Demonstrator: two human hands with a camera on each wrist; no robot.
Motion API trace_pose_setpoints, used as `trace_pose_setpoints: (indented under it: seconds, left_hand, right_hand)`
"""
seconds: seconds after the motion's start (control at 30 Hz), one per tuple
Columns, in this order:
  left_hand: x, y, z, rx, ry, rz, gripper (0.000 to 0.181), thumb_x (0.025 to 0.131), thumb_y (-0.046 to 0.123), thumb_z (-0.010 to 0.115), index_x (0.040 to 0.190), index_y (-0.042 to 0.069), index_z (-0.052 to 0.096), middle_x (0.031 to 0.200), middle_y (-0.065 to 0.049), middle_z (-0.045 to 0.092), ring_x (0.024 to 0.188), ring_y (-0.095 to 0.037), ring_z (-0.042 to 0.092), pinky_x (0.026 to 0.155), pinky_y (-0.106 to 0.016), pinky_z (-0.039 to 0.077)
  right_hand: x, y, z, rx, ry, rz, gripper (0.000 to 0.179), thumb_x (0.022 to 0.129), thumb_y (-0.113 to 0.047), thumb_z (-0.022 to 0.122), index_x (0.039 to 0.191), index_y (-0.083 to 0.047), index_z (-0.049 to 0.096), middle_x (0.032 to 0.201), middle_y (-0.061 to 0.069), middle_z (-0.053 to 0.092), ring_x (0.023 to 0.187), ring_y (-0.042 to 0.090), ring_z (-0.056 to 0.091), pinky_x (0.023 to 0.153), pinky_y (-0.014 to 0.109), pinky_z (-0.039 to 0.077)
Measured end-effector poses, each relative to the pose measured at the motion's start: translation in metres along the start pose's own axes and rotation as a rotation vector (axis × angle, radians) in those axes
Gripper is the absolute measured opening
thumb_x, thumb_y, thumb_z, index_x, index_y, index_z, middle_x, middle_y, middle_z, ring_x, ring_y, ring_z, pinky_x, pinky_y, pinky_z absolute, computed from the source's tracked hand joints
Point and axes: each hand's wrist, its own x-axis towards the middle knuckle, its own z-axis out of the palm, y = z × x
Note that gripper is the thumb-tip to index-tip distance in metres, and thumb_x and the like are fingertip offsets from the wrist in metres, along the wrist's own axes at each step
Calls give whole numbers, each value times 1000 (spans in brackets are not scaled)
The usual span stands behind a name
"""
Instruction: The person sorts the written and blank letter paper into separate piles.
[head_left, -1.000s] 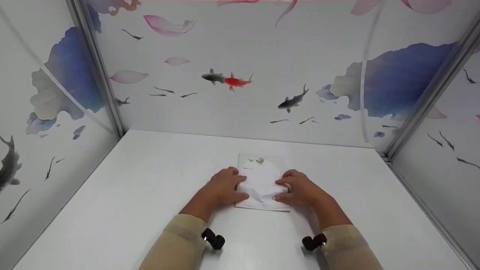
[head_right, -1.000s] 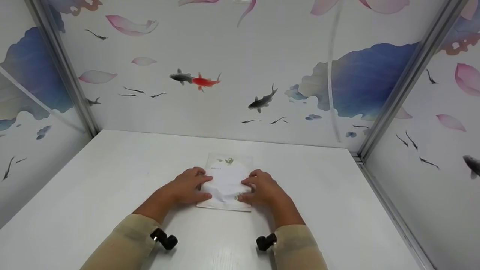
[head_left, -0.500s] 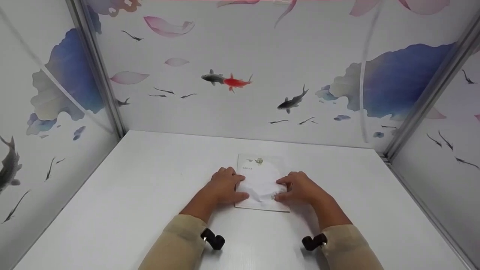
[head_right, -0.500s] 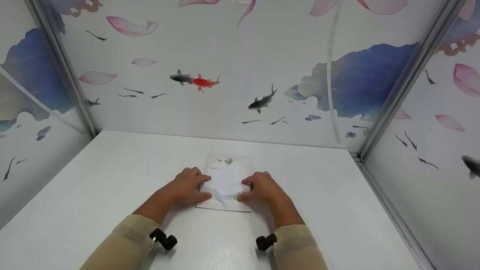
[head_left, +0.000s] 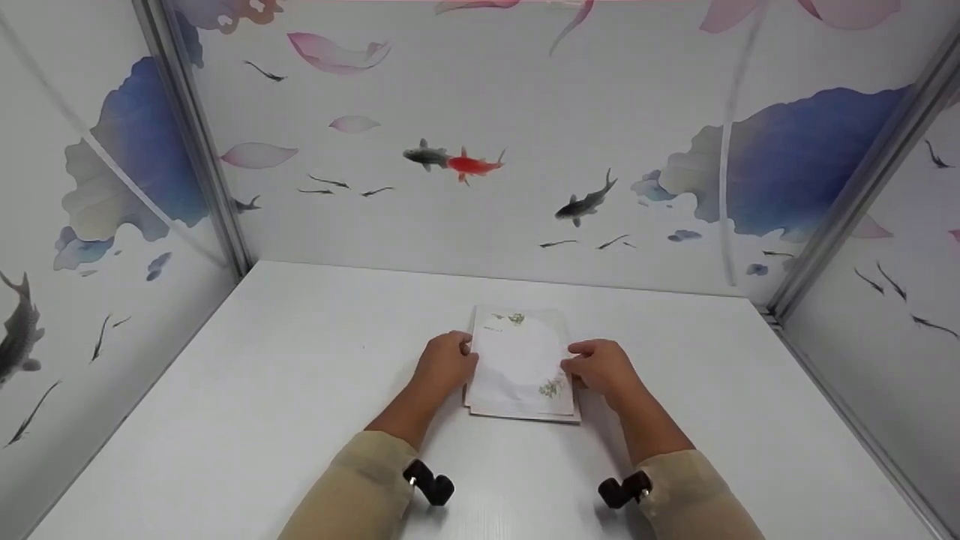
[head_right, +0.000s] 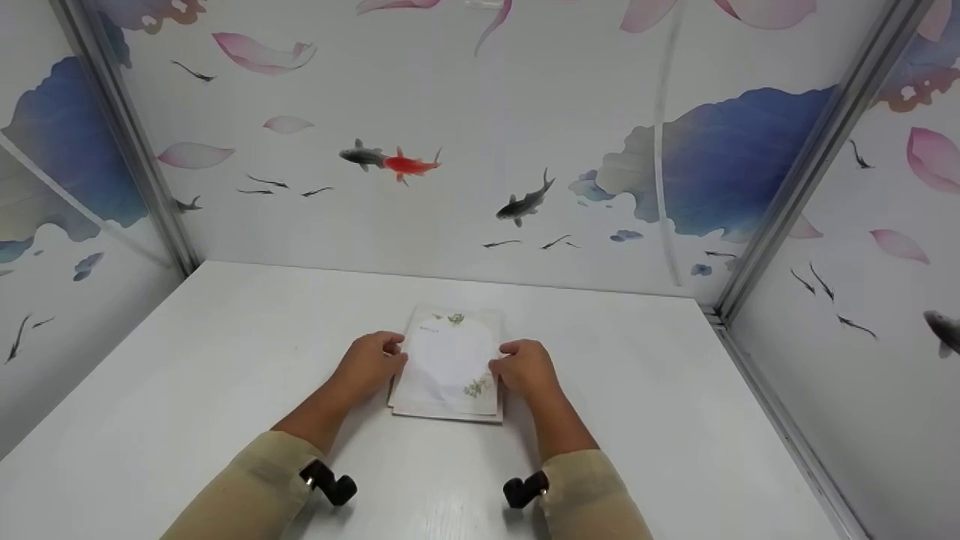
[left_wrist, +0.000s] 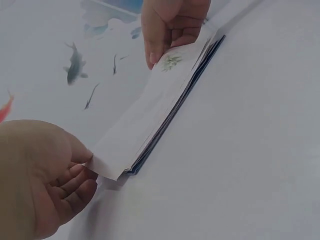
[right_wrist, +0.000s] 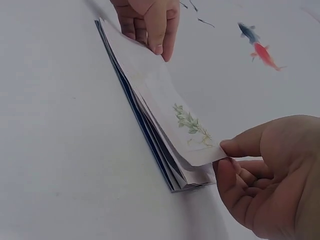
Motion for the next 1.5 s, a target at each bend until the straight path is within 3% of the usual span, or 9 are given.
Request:
trace_pose_setpoints:
  seconds: [0.23, 0.5, 0.7, 0.97, 1.17, 1.5]
  left_hand:
    - [1, -3, -1, -118, 33, -41, 35, 100, 16, 73, 134, 7, 72, 120, -8, 75, 111, -21, 70, 101, -40, 61]
    - [4, -5, -5, -150, 27, -76, 37, 102, 18, 71, 138, 9, 71, 126, -7, 75, 119, -22, 69, 107, -41, 59]
    - [5, -13, -17, -181, 62, -82, 36, 103, 18, 66, 137, 10, 72, 128, -8, 74, 122, -23, 67, 109, -43, 56]
    - [2, -27, -49, -239, 96, -166, 38, 105, 21, 62, 141, 12, 69, 136, -9, 70, 130, -26, 63, 116, -46, 52]
    - [1, -54, -80, -230, 91, -211, 40, 106, 22, 60, 145, 14, 65, 139, -10, 67, 131, -27, 61, 118, -47, 51]
    - [-11, -95, -127, -200, 112, -228, 43, 109, 24, 58, 150, 11, 61, 144, -13, 65, 137, -31, 59, 119, -46, 50]
  right_hand:
    - [1, 0, 0, 34, 18, 19, 45, 100, -18, 74, 143, -4, 66, 130, 17, 72, 102, 21, 74, 89, 32, 64]
    - [0, -2, 3, 77, 12, 9, 44, 102, -17, 72, 145, -8, 65, 123, 15, 71, 102, 21, 74, 89, 32, 65]
    - [-2, -10, 14, 154, 3, -12, 44, 102, -14, 70, 145, -7, 64, 117, 14, 72, 99, 20, 74, 88, 31, 65]
    - [-4, -35, 44, 292, -37, 5, 43, 103, -12, 69, 145, -12, 65, 126, 13, 68, 107, 22, 72, 94, 32, 64]
    - [-8, -57, 80, 354, -56, 10, 42, 102, -9, 70, 144, -13, 66, 126, 13, 68, 105, 23, 72, 92, 32, 65]
    - [-13, -84, 135, 414, -134, -17, 45, 99, -3, 71, 143, -8, 66, 118, 11, 69, 99, 20, 72, 87, 30, 65]
